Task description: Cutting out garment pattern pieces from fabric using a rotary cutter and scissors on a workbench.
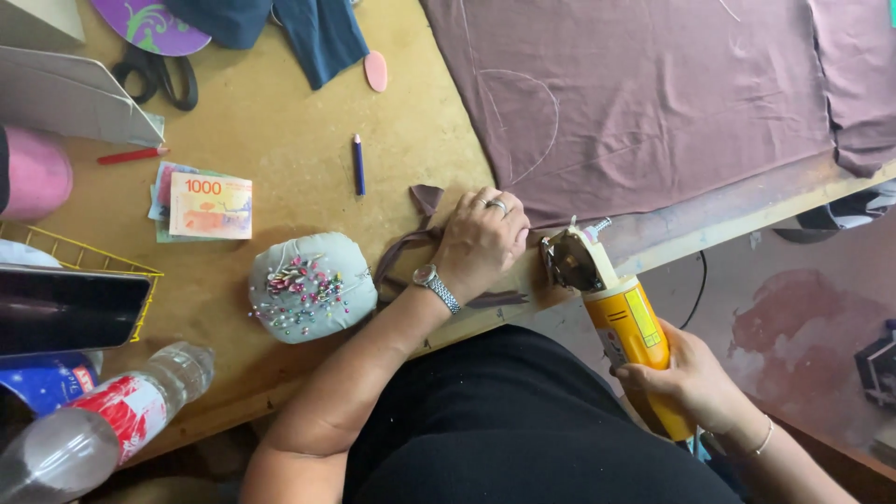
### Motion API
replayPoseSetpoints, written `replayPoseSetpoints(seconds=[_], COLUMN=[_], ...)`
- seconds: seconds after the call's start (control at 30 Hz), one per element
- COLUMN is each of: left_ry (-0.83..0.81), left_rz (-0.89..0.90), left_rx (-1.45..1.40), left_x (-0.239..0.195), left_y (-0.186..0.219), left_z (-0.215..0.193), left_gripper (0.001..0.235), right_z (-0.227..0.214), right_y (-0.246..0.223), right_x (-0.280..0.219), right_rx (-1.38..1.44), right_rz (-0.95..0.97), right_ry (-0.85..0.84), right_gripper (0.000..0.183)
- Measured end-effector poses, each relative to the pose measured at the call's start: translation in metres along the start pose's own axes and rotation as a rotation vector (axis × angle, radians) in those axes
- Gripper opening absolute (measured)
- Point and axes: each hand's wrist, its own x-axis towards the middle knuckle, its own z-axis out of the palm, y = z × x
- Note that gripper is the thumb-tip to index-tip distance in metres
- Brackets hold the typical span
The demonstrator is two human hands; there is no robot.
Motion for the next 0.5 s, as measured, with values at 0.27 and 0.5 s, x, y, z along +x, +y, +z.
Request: replayPoseSetpoints(seconds=[0.27, 0.5], left_ry=[0.064, 0.287], left_rz=[0.073, 0.196], left_rx=[-0.046, 0.115], left_x=[0.0, 0.006], left_y=[0.006, 0.011], left_z=[-0.009, -0.013], left_gripper=[0.009, 0.029], right_z=[0.014, 0.018], right_y=[-0.012, -0.012], right_x=[-0.012, -0.024], right_rx=[0.082, 0.148], right_rz=[0.007, 0.027], right_ry=[-0.001, 0.017], right_gripper=[0.068, 0.066])
